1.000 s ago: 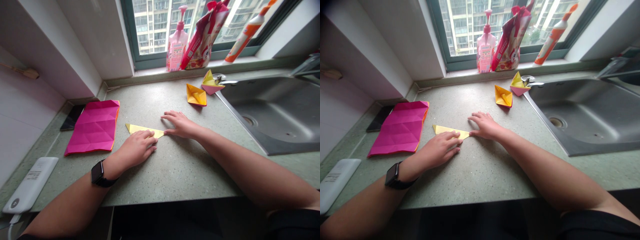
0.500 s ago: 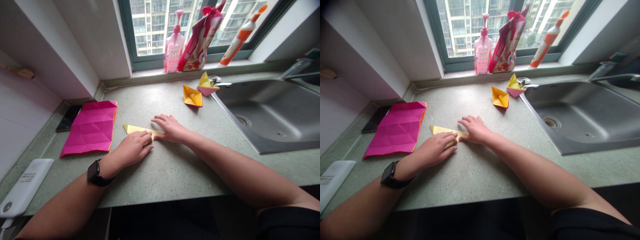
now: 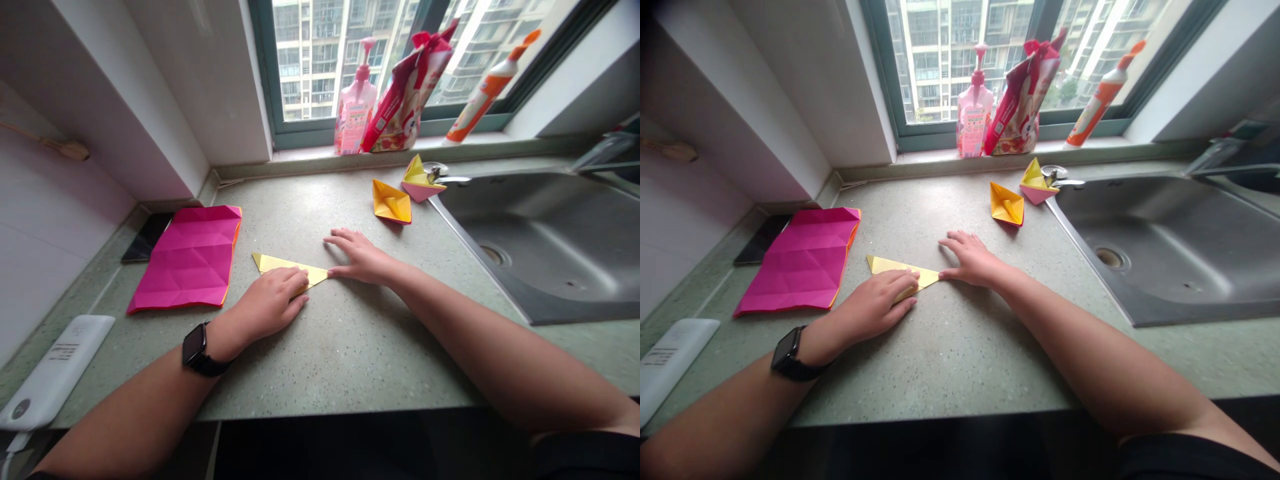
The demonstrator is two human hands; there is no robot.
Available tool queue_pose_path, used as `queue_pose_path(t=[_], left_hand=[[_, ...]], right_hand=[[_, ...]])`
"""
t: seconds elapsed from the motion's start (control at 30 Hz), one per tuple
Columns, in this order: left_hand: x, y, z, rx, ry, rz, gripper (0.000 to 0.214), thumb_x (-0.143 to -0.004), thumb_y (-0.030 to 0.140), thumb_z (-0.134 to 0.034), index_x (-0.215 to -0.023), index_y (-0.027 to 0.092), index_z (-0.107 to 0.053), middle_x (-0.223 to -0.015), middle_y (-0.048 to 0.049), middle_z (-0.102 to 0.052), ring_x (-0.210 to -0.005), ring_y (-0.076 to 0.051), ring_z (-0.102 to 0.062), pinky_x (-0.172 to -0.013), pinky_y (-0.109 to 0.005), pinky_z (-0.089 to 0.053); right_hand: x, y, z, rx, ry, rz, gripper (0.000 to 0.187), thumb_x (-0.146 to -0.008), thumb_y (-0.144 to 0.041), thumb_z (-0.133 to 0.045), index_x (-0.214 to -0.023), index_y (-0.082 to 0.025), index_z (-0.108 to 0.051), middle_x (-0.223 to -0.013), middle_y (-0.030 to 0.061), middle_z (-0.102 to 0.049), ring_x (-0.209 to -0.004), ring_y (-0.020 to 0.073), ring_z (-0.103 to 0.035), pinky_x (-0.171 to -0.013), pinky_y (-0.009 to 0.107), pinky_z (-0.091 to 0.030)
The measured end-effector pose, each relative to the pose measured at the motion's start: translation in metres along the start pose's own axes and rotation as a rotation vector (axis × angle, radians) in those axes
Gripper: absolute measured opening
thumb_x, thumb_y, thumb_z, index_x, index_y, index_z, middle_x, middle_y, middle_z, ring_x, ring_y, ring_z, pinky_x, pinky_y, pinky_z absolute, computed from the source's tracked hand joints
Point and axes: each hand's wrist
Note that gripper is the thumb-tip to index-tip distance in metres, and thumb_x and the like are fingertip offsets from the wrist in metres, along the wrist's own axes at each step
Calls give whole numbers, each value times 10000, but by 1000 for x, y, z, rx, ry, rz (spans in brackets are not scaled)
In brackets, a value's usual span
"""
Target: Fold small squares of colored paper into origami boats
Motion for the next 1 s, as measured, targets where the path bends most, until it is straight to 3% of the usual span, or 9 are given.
queue_pose_path(t=[0.17, 0.27, 0.33, 0.5, 0.63, 0.7, 0.83, 0.93, 1.0], left_hand=[[1, 4, 3, -26, 190, -18, 212, -1083, 247, -539, -1265, 215, -643, -1322, -133, -718, -1250, -310, -669, -1118, -526, -547], [3, 2, 0, -155, 350, 137, 370, -1088, 325, -557, -1421, 162, -543, -1476, -229, -613, -1430, -395, -544, -1219, -631, -444], [5, -3, -5, -234, 370, 250, 519, -1076, 402, -596, -1498, 128, -466, -1563, -285, -524, -1507, -454, -457, -1253, -685, -376], [10, -19, -21, -239, 208, 333, 632, -1070, 527, -596, -1533, 132, -427, -1560, -277, -533, -1456, -453, -529, -1218, -636, -443], [11, -19, -23, -177, 86, 314, 631, -1083, 534, -564, -1534, 109, -444, -1584, -290, -533, -1539, -457, -471, -1269, -656, -396], [9, -17, -21, -142, 51, 313, 650, -1081, 534, -565, -1555, 109, -435, -1640, -294, -486, -1589, -452, -416, -1294, -663, -361], [4, -11, -14, -63, -29, 245, 740, -1059, 542, -602, -1622, 114, -389, -1738, -281, -372, -1648, -412, -341, -1329, -610, -334], [2, -10, -11, 2, -109, 139, 829, -1017, 594, -663, -1637, 111, -399, -1766, -263, -338, -1675, -392, -292, -1364, -581, -279], [0, -11, -12, 30, -139, 80, 885, -988, 645, -693, -1646, 127, -408, -1778, -245, -329, -1688, -388, -262, -1380, -580, -241]], right_hand=[[3, 8, -1, -7, 19, 19, 759, -869, -580, -866, -1550, -357, -617, -1715, 120, -480, -1637, 410, -358, -1325, 715, -269], [5, 5, -1, -8, 16, 33, 715, -889, -577, -846, -1535, -365, -629, -1710, 114, -492, -1638, 406, -363, -1328, 722, -259], [6, 3, 0, -8, 11, 42, 689, -907, -575, -829, -1530, -355, -635, -1702, 110, -507, -1637, 397, -370, -1336, 714, -246], [9, 0, 4, -4, 11, 59, 639, -929, -552, -809, -1504, -316, -660, -1699, 111, -518, -1627, 384, -388, -1341, 699, -247], [5, -2, 4, -110, 65, 100, 395, -1035, -462, -687, -1401, -320, -727, -1581, 102, -633, -1529, 334, -525, -1302, 648, -364], [4, -4, 5, -226, 130, 130, 313, -1089, -424, -591, -1320, -306, -765, -1463, 101, -705, -1411, 291, -629, -1247, 583, -462], [5, -15, 8, -497, 219, 110, 363, -1098, -498, -551, -1223, -262, -796, -1319, 119, -747, -1236, 284, -708, -1047, 514, -626], [8, -22, 8, -804, 133, 9, 421, -1062, -582, -604, -1234, -243, -783, -1291, 131, -750, -1151, 281, -730, -917, 478, -682], [9, -25, 6, -1013, 45, -46, 427, -1035, -599, -660, -1246, -246, -774, -1307, 131, -749, -1181, 279, -724, -944, 479, -681]])
Point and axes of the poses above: each hand's wrist, its own x-axis away from the middle knuckle, its own z-axis out of the back of the hand, y = z × x
